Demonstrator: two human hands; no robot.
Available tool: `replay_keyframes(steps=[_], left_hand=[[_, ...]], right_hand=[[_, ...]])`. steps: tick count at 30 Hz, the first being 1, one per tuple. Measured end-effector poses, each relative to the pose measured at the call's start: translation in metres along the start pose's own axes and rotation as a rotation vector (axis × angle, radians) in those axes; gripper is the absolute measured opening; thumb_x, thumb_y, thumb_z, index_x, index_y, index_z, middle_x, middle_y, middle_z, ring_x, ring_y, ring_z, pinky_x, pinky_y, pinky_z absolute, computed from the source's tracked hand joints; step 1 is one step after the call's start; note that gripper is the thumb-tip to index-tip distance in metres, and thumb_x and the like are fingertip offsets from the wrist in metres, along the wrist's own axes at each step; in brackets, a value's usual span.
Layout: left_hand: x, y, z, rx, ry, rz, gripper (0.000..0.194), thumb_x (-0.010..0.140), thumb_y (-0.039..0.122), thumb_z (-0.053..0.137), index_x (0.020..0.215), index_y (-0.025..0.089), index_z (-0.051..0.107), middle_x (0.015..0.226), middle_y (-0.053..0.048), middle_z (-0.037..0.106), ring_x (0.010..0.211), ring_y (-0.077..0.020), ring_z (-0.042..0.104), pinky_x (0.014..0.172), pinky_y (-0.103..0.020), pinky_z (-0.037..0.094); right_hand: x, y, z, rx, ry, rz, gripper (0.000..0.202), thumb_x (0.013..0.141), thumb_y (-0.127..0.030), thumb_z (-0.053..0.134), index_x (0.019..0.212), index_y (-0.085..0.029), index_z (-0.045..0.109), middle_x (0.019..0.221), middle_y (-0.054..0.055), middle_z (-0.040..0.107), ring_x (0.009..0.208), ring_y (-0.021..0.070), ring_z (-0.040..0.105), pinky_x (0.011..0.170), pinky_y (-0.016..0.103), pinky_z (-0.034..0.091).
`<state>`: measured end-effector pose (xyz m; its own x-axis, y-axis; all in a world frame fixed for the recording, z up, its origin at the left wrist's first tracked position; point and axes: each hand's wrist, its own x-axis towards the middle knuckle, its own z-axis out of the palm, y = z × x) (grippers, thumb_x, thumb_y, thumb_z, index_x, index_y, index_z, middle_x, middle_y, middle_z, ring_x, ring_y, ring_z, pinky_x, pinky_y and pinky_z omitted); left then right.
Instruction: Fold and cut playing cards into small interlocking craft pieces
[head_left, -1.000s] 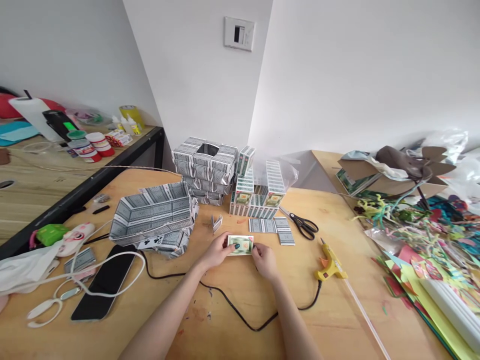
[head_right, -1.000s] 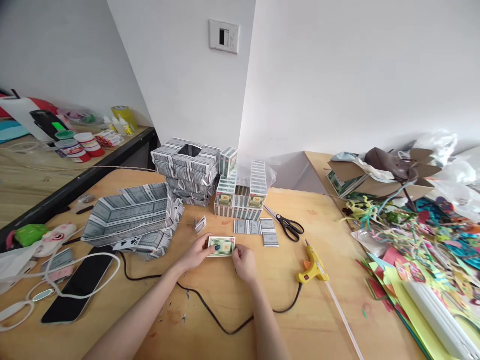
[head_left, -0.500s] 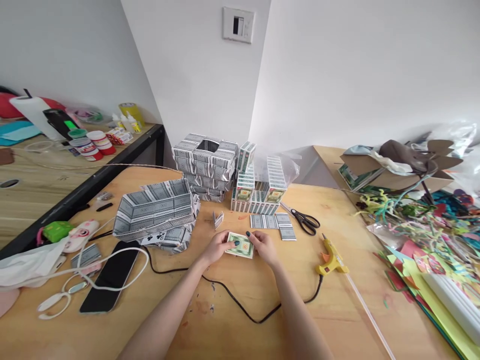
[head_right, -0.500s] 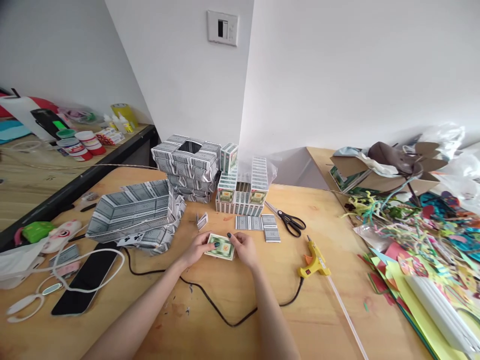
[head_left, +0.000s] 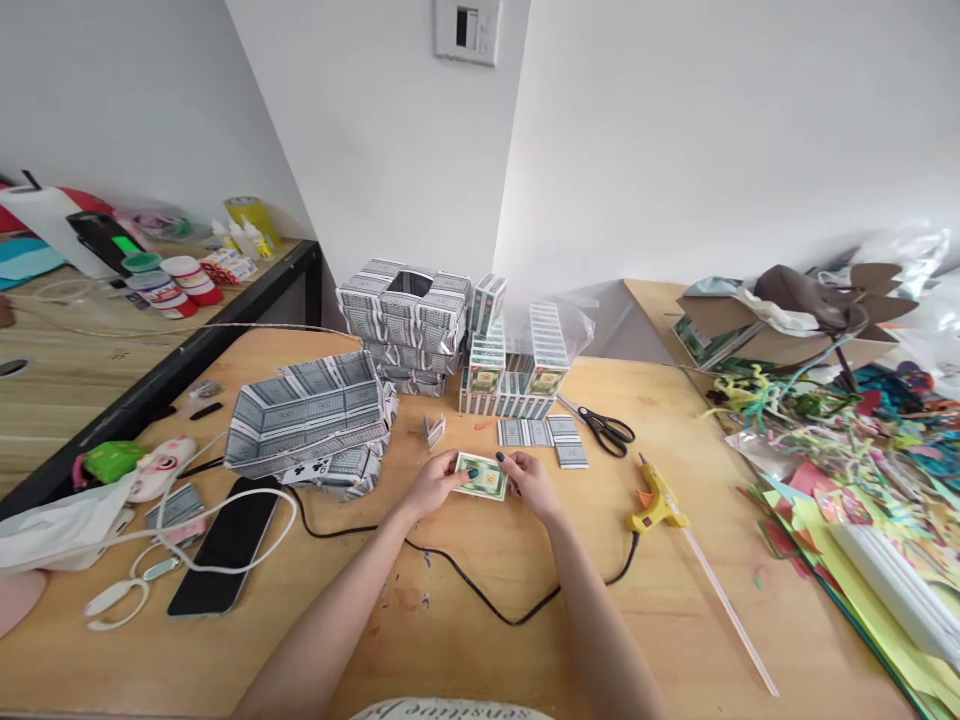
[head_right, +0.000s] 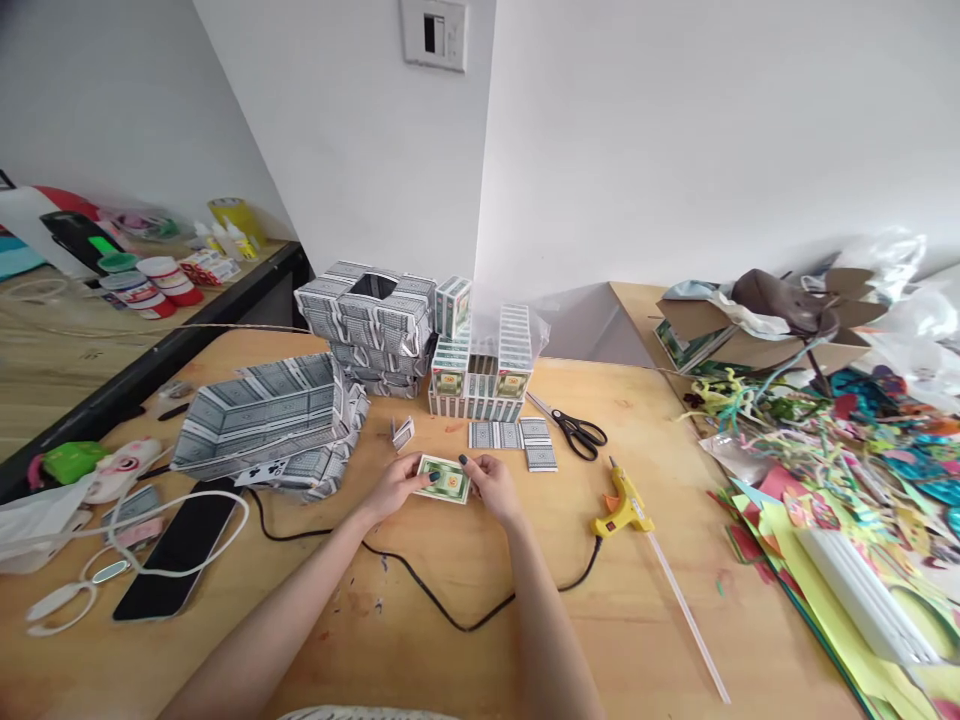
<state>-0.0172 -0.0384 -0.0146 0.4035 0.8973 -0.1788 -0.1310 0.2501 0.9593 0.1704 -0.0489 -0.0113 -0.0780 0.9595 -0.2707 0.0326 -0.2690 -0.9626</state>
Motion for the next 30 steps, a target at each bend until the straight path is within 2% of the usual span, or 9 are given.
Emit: replay_keyframes(steps=[9,16,21,26,30], left_hand=[[0.001,-0.002,-0.001,0.015,0.012,0.035,0.031,0.065,0.028,0.065,0.091,0.012,0.058,0.082,-0.005,0.065,0.077,-0.0183,0.060,0.069,-0.028,0.047],[0.000,-0.003,-0.001,-0.053,0.133,0.034,0.039,0.063,0.028,0.066,0.097,0.013,0.055,0.086,-0.006,0.065,0.080,-0.0193,0.060,0.066,-0.027,0.047],[0.000,-0.001,-0.001,-0.098,0.129,0.041,0.040,0.061,0.028,0.068,0.096,0.012,0.057,0.083,-0.005,0.066,0.077,-0.0186,0.061,0.065,-0.027,0.046],[-0.001,0.003,-0.001,-0.075,0.113,-0.023,0.035,0.060,0.028,0.068,0.090,0.010,0.061,0.071,-0.004,0.066,0.062,-0.0149,0.059,0.053,-0.022,0.043],[-0.001,0.005,-0.003,-0.105,0.069,-0.058,0.035,0.060,0.027,0.069,0.090,0.010,0.062,0.069,-0.004,0.066,0.054,-0.0126,0.056,0.050,-0.022,0.041]], right_hand=[[0.000,0.007,-0.007,0.099,-0.051,0.001,0.037,0.066,-0.052,0.061,0.064,-0.017,0.049,0.044,-0.005,0.051,0.036,0.0067,0.037,0.038,0.020,0.025],[0.002,0.011,-0.006,0.148,0.013,-0.034,0.037,0.064,-0.052,0.062,0.064,-0.018,0.046,0.050,-0.003,0.055,0.038,0.0058,0.036,0.039,0.020,0.026],[-0.005,0.010,-0.002,0.133,-0.112,0.003,0.036,0.066,-0.049,0.062,0.078,-0.015,0.057,0.045,-0.005,0.050,0.037,0.0064,0.036,0.038,0.020,0.024],[-0.008,0.010,-0.004,0.100,-0.165,-0.005,0.029,0.067,-0.043,0.063,0.063,-0.016,0.053,0.043,-0.006,0.047,0.036,0.0053,0.033,0.038,0.020,0.023],[-0.008,0.007,-0.007,0.071,-0.217,-0.021,0.027,0.067,-0.040,0.063,0.062,-0.016,0.051,0.043,-0.006,0.046,0.036,0.0056,0.033,0.038,0.020,0.022]])
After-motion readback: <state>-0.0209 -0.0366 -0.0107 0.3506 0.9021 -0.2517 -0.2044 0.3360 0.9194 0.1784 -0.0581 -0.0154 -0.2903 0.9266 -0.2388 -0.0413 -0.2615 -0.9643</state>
